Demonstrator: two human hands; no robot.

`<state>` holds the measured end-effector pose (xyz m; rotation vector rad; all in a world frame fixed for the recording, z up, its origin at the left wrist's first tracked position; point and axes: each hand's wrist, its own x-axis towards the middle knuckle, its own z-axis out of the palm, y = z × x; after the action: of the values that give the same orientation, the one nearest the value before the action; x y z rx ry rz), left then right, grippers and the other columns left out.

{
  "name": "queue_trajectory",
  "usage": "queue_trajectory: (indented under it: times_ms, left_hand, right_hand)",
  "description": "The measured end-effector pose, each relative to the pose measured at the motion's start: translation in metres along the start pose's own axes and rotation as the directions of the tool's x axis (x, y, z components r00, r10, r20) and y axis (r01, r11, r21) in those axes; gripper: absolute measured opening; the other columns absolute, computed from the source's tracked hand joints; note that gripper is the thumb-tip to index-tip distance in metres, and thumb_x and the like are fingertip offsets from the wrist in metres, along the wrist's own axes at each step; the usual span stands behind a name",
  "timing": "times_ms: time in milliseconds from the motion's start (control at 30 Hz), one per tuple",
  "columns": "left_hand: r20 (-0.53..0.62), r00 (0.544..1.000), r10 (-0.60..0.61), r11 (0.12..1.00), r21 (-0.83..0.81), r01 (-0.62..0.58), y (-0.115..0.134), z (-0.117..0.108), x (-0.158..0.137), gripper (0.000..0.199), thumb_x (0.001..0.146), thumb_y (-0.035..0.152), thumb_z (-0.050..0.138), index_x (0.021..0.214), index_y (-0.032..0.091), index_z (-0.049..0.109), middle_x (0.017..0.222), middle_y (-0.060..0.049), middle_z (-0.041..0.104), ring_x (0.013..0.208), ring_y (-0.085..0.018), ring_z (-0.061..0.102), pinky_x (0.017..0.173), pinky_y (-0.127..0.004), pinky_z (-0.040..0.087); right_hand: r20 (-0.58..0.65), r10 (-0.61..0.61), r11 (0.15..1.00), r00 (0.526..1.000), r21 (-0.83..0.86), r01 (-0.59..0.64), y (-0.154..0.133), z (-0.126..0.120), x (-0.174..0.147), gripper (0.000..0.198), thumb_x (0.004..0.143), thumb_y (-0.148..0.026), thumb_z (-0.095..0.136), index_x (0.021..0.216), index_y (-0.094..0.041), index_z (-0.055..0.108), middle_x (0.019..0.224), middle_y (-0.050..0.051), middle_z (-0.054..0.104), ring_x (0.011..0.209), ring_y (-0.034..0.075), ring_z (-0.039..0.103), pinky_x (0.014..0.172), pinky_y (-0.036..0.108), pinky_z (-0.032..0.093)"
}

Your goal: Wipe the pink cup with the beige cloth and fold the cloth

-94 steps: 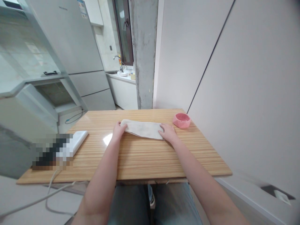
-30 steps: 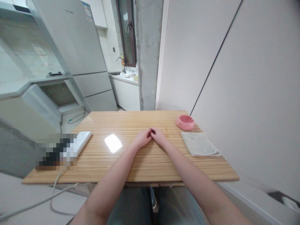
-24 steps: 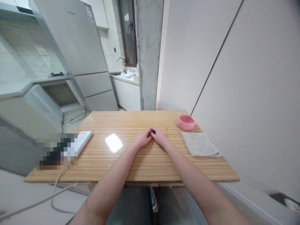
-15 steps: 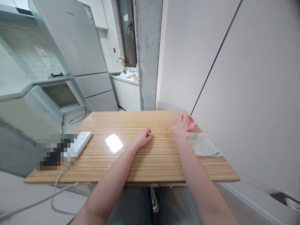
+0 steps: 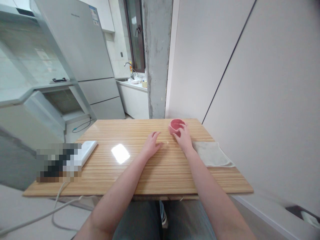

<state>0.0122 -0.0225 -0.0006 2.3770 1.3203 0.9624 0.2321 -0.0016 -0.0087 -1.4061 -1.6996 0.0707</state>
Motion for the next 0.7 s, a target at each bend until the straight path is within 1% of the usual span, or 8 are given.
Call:
queue_trajectory:
  times_ms: [67, 133, 200, 267, 333, 400, 533, 700]
  left_hand:
    - [-0.064, 0.994, 0.092, 0.993, 0.086, -0.086, 0.003, -0.005, 0.001, 0.06, 0.078, 0.022, 0.063, 0.134, 0.021, 0.043, 0.148, -0.014, 0.032, 0.14, -0.028, 0.027, 0.112, -0.047, 0.03]
    - [-0.037, 0.978, 0.205, 0.968, 0.158, -0.197, 0.004, -0.012, 0.002, 0.047, 0.078, 0.021, 0.063, 0.124, 0.021, 0.052, 0.15, -0.012, 0.029, 0.144, -0.03, 0.015, 0.116, -0.05, 0.024]
    - [0.023, 0.954, 0.3, 0.937, 0.179, -0.3, 0.001, -0.019, 0.003, 0.025, 0.081, 0.02, 0.06, 0.106, 0.019, 0.06, 0.138, -0.011, 0.044, 0.141, -0.029, 0.023, 0.115, -0.051, 0.025]
    - [0.035, 0.947, 0.32, 0.933, 0.162, -0.321, -0.007, -0.028, 0.004, 0.016, 0.082, 0.02, 0.059, 0.097, 0.018, 0.061, 0.121, -0.011, 0.055, 0.13, -0.026, 0.039, 0.112, -0.05, 0.032]
    - [-0.024, 0.967, 0.254, 0.955, 0.168, -0.246, -0.021, -0.039, 0.003, 0.017, 0.08, 0.022, 0.06, 0.097, 0.017, 0.059, 0.114, -0.011, 0.057, 0.12, -0.026, 0.047, 0.107, -0.049, 0.038]
    - [-0.129, 0.981, 0.142, 0.967, 0.23, -0.11, -0.041, -0.055, 0.001, 0.017, 0.078, 0.022, 0.062, 0.094, 0.015, 0.059, 0.116, -0.014, 0.055, 0.117, -0.028, 0.047, 0.104, -0.048, 0.04]
    - [-0.339, 0.94, -0.047, 0.906, 0.382, 0.183, -0.087, -0.089, -0.008, 0.015, 0.075, 0.021, 0.059, 0.088, 0.014, 0.06, 0.115, -0.016, 0.054, 0.117, -0.031, 0.046, 0.103, -0.048, 0.037]
    - [-0.406, 0.904, -0.136, 0.825, 0.458, 0.33, -0.129, -0.11, -0.03, 0.022, 0.077, 0.031, 0.057, 0.09, 0.013, 0.06, 0.117, -0.017, 0.053, 0.119, -0.032, 0.043, 0.106, -0.049, 0.032]
  right_hand:
    - [0.083, -0.187, 0.976, 0.979, 0.127, 0.176, -0.022, 0.013, -0.004, 0.008, 0.081, -0.027, 0.06, 0.081, -0.018, 0.06, 0.137, 0.014, 0.046, 0.143, 0.026, 0.019, 0.116, 0.05, 0.021]
    - [0.144, -0.322, 0.932, 0.936, 0.222, 0.286, -0.042, 0.024, -0.01, 0.01, 0.084, -0.026, 0.058, 0.087, -0.018, 0.062, 0.138, 0.012, 0.046, 0.145, 0.024, 0.016, 0.117, 0.049, 0.021]
    - [0.169, -0.382, 0.904, 0.908, 0.273, 0.33, -0.054, 0.031, -0.016, 0.017, 0.086, -0.027, 0.056, 0.1, -0.019, 0.063, 0.142, 0.011, 0.043, 0.145, 0.023, 0.016, 0.117, 0.048, 0.022]
    - [0.158, -0.359, 0.909, 0.92, 0.281, 0.307, -0.057, 0.033, -0.019, 0.032, 0.087, -0.03, 0.055, 0.118, -0.021, 0.056, 0.149, 0.01, 0.035, 0.145, 0.022, 0.018, 0.117, 0.047, 0.024]
    - [0.11, -0.267, 0.938, 0.957, 0.256, 0.233, -0.052, 0.032, -0.02, 0.046, 0.089, -0.034, 0.052, 0.132, -0.021, 0.045, 0.153, 0.012, 0.027, 0.144, 0.023, 0.02, 0.116, 0.047, 0.025]
    - [0.055, -0.152, 0.967, 0.987, 0.216, 0.137, -0.042, 0.031, -0.018, 0.051, 0.09, -0.035, 0.048, 0.138, -0.018, 0.039, 0.152, 0.015, 0.027, 0.143, 0.023, 0.023, 0.116, 0.047, 0.024]
    - [0.032, -0.009, 0.985, 0.999, 0.173, 0.003, -0.031, 0.034, -0.015, 0.038, 0.09, -0.031, 0.044, 0.125, -0.017, 0.052, 0.141, 0.016, 0.042, 0.136, 0.024, 0.035, 0.115, 0.046, 0.027]
    - [0.033, 0.038, 0.98, 0.999, 0.195, -0.044, -0.036, 0.038, -0.016, 0.033, 0.09, -0.031, 0.045, 0.117, -0.017, 0.057, 0.133, 0.015, 0.048, 0.13, 0.022, 0.042, 0.113, 0.042, 0.031]
